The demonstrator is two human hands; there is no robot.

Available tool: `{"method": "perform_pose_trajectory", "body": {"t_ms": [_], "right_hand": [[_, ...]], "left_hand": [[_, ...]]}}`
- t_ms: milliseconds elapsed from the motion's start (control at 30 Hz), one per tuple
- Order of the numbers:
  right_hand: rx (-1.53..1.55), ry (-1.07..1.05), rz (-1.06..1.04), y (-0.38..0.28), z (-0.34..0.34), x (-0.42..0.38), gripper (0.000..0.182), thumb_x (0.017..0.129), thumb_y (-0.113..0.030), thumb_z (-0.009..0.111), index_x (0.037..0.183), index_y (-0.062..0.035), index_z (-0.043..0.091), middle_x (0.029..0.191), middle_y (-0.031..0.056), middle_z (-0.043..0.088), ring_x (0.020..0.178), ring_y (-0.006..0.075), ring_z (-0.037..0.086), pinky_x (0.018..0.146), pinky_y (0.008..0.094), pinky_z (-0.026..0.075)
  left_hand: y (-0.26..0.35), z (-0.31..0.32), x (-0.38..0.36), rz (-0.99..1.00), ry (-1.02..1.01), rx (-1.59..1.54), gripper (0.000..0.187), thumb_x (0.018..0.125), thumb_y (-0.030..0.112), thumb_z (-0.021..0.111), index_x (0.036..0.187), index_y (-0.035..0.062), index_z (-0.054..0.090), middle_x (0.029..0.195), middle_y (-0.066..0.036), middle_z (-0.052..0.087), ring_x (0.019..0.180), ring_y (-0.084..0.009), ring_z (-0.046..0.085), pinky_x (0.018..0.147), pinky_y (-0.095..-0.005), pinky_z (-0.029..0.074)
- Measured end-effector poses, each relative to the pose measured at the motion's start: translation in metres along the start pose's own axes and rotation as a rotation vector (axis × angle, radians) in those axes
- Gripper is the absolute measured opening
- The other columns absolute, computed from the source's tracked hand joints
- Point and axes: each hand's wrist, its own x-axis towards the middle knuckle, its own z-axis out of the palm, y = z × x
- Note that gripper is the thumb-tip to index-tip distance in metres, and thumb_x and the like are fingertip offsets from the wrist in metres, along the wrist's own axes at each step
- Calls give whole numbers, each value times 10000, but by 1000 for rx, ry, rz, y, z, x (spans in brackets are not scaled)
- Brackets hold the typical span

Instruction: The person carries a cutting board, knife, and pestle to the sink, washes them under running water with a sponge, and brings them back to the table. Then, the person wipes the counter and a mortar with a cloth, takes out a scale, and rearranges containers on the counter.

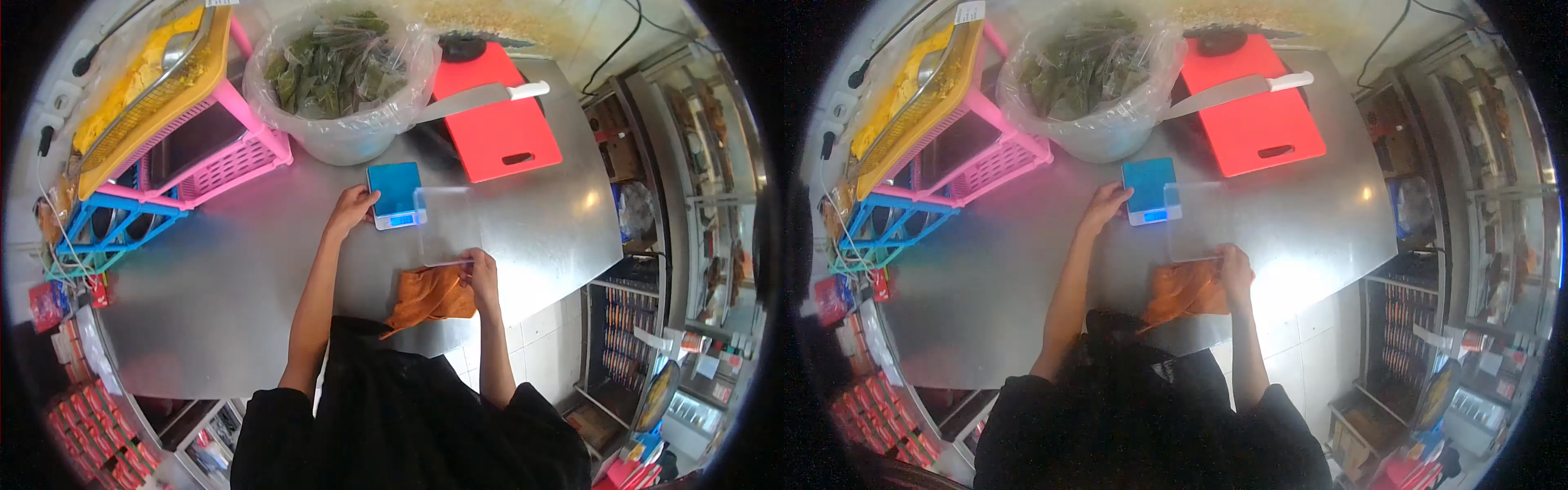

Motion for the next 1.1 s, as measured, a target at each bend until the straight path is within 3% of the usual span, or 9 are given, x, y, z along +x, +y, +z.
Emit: {"method": "perform_pose_trajectory", "body": {"t_ms": [100, 300, 400, 500, 567, 767, 867, 967, 1100], "right_hand": [[24, -191, -110, -4, 21, 30, 276, 882, -246, 375, 743, -36, 486, 563, 7, 419, 434, 92, 405, 360, 224, 319], [-324, -125, -356, 40, 61, 123, 398, 903, -356, 348, 716, -33, 486, 509, 17, 419, 430, 95, 421, 362, 240, 321], [-472, -63, -456, 16, 72, 122, 425, 901, -364, 339, 745, -4, 502, 515, 90, 464, 462, 205, 482, 417, 324, 374], [-731, 117, -611, -11, 77, 113, 444, 895, -366, 334, 780, 22, 515, 587, 188, 525, 559, 353, 529, 519, 420, 410], [-789, 283, -668, -27, 83, 98, 449, 890, -366, 334, 803, 30, 526, 653, 244, 544, 643, 431, 529, 593, 467, 409], [-744, 180, -701, -24, 68, 105, 330, 876, -299, 403, 851, -15, 571, 697, 219, 562, 657, 390, 545, 583, 448, 409], [-739, 123, -647, -31, 61, 101, 279, 851, -256, 460, 800, -10, 581, 695, 207, 562, 644, 360, 553, 556, 420, 412], [-801, 90, -732, -30, 54, 94, 276, 826, -234, 496, 723, 7, 579, 674, 206, 555, 620, 347, 553, 531, 399, 407], [-814, 142, -721, -32, 52, 93, 264, 813, -206, 505, 691, 18, 573, 649, 213, 545, 595, 358, 543, 522, 403, 402]], "left_hand": [[-1, 9, -2, 102, 195, 99, 293, 828, 216, 544, 971, -40, 538, 774, -87, 576, 619, -129, 577, 518, -257, 498], [-12, 11, 2, 81, 356, -38, 426, 848, 328, 496, 1046, -50, 510, 909, -115, 568, 641, -160, 586, 524, -254, 510], [-3, 18, 10, 144, 407, -226, 475, 851, 370, 475, 1077, -48, 491, 961, -105, 554, 662, -162, 583, 521, -251, 511], [0, 20, 17, 89, 376, -69, 492, 840, 371, 497, 1105, -44, 472, 1011, -102, 530, 674, -158, 578, 513, -253, 508], [-4, 24, 21, 169, 360, -44, 480, 834, 361, 512, 1087, -46, 485, 1019, -105, 522, 651, -154, 576, 508, -250, 505], [-10, 37, 21, 277, 341, 97, 384, 837, 283, 527, 1049, -37, 520, 996, -110, 527, 564, -133, 568, 479, -237, 481], [-10, 38, 15, 274, 315, 146, 346, 840, 245, 527, 1049, -31, 526, 969, -115, 539, 540, -132, 563, 465, -244, 464], [-9, 37, 5, 313, 294, 243, 326, 835, 220, 534, 1038, -35, 535, 908, -122, 546, 527, -143, 561, 463, -256, 455], [-7, 38, 1, 362, 279, 376, 304, 832, 188, 530, 1031, -42, 546, 839, -131, 533, 516, -165, 559, 470, -264, 460]]}}
